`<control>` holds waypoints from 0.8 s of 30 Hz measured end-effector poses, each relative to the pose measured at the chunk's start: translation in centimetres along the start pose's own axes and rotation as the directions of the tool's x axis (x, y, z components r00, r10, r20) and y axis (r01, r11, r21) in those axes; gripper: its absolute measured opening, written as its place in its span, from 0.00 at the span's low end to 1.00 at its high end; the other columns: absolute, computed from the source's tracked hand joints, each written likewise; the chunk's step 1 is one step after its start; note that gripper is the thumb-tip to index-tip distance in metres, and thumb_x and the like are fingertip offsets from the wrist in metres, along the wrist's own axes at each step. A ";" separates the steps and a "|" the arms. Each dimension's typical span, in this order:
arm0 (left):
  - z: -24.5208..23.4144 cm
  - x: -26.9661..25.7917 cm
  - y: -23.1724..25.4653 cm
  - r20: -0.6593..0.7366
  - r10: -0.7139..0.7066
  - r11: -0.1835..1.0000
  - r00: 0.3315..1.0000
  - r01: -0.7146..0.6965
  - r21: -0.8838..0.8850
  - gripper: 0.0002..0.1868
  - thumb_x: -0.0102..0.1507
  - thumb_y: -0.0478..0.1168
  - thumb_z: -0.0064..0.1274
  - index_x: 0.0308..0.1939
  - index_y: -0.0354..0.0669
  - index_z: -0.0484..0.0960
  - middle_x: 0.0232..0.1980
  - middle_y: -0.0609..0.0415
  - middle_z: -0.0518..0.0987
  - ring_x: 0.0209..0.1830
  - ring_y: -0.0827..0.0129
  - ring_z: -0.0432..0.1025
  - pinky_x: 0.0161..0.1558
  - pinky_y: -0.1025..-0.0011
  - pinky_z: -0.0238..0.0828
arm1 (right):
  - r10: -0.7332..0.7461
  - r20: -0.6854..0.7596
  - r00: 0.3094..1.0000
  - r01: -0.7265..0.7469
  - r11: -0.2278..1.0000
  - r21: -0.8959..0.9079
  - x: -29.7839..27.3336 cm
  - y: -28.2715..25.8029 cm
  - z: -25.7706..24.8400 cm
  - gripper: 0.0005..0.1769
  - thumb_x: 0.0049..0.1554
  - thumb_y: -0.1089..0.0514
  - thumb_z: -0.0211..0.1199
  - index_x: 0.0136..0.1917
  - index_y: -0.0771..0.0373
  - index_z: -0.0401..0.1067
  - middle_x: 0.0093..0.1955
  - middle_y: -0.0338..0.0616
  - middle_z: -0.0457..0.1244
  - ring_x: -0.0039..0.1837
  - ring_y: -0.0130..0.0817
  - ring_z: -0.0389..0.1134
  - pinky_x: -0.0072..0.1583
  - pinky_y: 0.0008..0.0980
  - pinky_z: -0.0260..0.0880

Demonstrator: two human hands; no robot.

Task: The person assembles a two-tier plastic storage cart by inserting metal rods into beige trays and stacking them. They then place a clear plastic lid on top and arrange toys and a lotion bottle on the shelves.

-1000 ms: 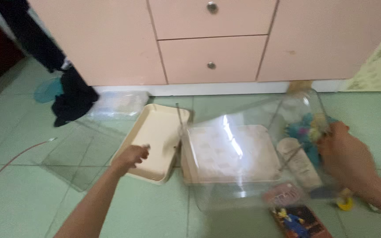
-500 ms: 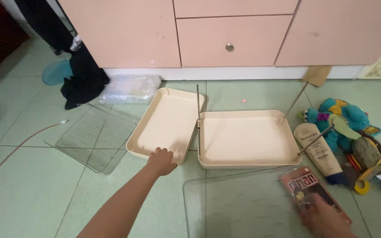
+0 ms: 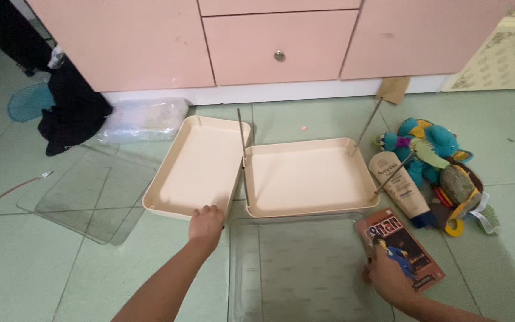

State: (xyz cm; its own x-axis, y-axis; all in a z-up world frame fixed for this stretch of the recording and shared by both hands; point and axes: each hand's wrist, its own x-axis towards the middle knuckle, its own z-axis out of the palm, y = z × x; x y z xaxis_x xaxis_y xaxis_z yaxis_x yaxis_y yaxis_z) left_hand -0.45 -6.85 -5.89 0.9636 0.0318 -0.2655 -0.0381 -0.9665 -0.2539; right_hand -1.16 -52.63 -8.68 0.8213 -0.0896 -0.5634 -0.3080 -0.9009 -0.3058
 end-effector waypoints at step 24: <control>-8.2 -3.3 -8.2 -0.304 -0.207 0.744 0.930 -0.053 -0.667 0.08 0.59 0.29 0.53 0.42 0.34 0.76 0.46 0.33 0.79 0.51 0.38 0.72 0.52 0.49 0.69 | -0.253 0.021 0.967 0.250 0.934 -0.254 5.1 -2.8 -2.2 0.32 0.57 0.58 0.62 0.67 0.78 0.56 0.67 0.68 0.57 0.69 0.57 0.63 0.69 0.44 0.68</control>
State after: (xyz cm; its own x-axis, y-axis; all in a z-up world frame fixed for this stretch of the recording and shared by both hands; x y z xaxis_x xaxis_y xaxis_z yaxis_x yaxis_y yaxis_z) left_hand -1.11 -1.15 4.70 0.9845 0.1517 0.0884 0.0972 -0.8901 0.4452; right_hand 4.95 -51.47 -8.98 0.8622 0.1505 -0.4837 0.0399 -0.9720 -0.2314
